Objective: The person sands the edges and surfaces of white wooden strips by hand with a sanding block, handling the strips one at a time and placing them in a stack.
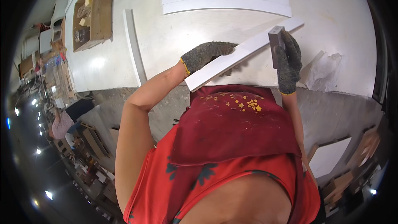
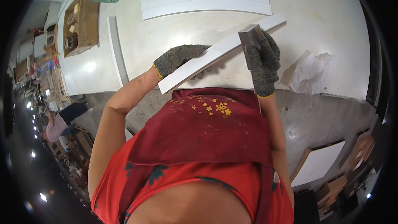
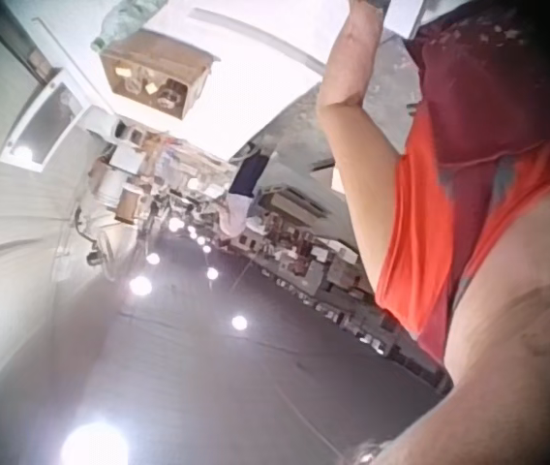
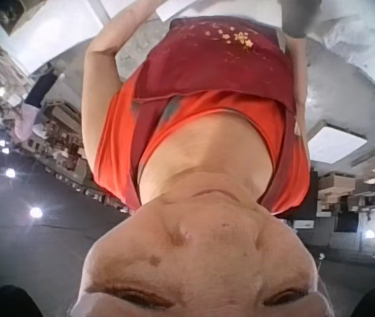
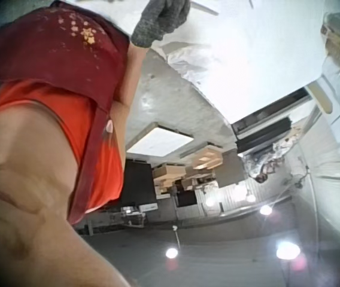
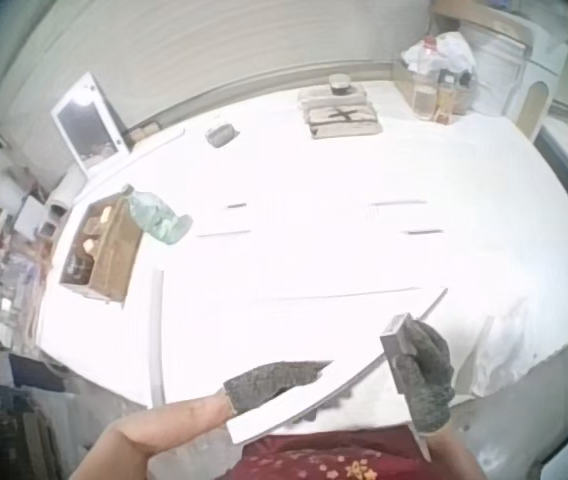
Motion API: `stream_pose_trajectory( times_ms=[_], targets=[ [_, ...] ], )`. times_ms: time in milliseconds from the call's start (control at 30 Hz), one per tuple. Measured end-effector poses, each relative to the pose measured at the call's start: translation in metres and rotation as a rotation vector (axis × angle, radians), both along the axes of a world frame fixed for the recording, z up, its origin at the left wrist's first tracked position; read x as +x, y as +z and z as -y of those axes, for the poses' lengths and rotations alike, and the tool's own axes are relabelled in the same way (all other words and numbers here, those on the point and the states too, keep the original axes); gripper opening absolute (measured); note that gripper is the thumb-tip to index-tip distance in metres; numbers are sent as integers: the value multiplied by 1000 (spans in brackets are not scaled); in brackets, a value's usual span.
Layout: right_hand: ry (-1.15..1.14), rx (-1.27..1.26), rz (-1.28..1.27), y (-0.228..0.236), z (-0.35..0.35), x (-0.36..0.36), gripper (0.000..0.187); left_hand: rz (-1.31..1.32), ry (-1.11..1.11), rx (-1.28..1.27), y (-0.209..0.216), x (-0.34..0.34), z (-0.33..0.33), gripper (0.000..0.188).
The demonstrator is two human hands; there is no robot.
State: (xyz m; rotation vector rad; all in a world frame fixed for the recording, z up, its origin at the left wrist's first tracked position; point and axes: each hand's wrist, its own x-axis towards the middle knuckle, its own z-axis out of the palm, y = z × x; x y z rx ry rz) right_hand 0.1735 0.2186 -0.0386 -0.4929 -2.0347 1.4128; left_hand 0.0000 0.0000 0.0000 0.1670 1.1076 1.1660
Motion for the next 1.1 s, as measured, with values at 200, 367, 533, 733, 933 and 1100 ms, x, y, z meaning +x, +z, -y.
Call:
stream_pose_trajectory(
  times_ms=[200,367,533,733,933,1100],
  targets=[
    [-20,-89,18,19,9,0,40,43,116,48,12,4,11,54],
    [-27,-341,-14,13,13,5,42,36,17,-109,30,4,10,63],
    [-175,-189,-145,8,-4,18,46,-430,-78,-42,37,5,62,69],
    [-253,-449,-48,1,-3,17,45,-527,533,-384,50,24,149,69],
    [-131,-281,32,-21,5,6,45,-1116,691,-732,3,25,219,59],
    [-53,-260,88,-21,5,2,45,-1426,577,-926,-4,17,232,57]
  ],
)
